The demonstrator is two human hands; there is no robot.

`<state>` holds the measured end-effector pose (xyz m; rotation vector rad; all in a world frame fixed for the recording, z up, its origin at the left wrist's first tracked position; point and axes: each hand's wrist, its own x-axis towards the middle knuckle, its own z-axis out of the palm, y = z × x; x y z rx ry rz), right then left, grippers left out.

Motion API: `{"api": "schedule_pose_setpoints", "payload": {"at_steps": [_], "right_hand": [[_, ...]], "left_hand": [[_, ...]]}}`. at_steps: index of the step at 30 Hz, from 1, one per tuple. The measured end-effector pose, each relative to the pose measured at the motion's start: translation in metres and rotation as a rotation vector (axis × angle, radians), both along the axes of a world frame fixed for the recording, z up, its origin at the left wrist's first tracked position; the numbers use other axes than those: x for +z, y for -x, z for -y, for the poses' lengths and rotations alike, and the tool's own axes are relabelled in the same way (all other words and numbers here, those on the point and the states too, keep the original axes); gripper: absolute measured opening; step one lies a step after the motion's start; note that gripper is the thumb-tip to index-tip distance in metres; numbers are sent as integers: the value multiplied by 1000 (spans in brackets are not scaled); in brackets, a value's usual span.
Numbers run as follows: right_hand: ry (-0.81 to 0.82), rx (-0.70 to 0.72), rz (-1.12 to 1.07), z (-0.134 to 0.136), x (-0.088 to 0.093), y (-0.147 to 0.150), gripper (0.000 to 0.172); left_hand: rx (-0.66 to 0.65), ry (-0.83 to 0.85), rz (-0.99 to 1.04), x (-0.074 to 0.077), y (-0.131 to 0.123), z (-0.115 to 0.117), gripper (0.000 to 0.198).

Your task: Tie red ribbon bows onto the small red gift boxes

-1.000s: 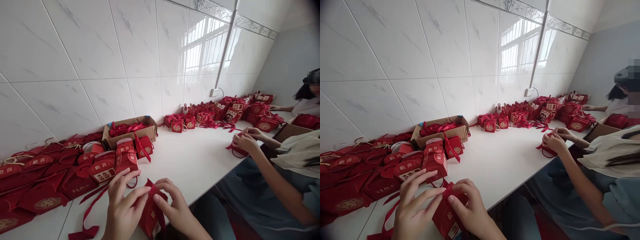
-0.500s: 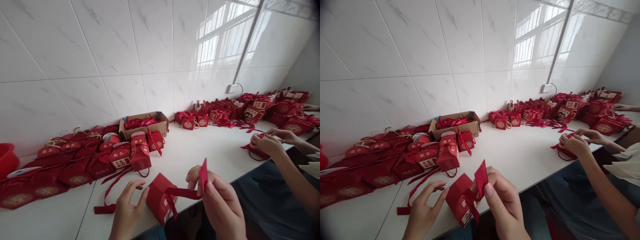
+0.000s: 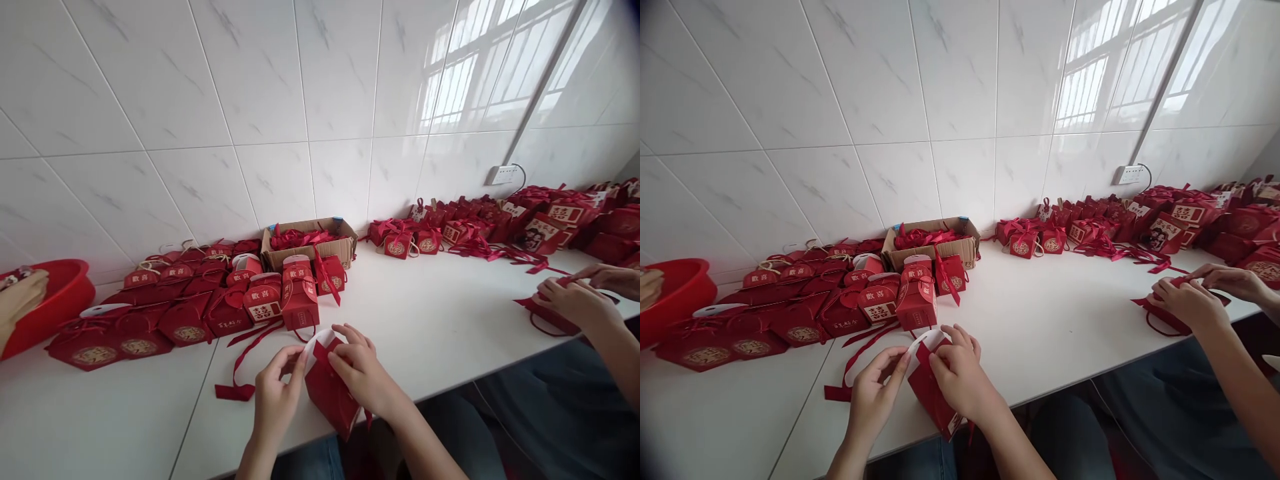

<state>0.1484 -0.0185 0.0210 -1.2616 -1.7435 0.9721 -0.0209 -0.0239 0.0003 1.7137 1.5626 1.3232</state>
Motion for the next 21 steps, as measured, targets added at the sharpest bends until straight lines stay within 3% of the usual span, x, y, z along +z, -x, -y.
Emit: {"api": "schedule_pose_setpoints", "payload": {"at_steps": [11, 18, 21], "right_hand": [[-28, 55, 50, -6, 5, -2, 34], [-114, 49, 47, -4, 5, -1, 30], [-106, -48, -60, -1, 2, -7, 22]], "left_hand": [[-92, 74, 108, 4, 0, 5, 28], [-289, 243, 226, 8, -10, -20, 32], [-248, 236, 139, 2, -2, -30, 30]]}}
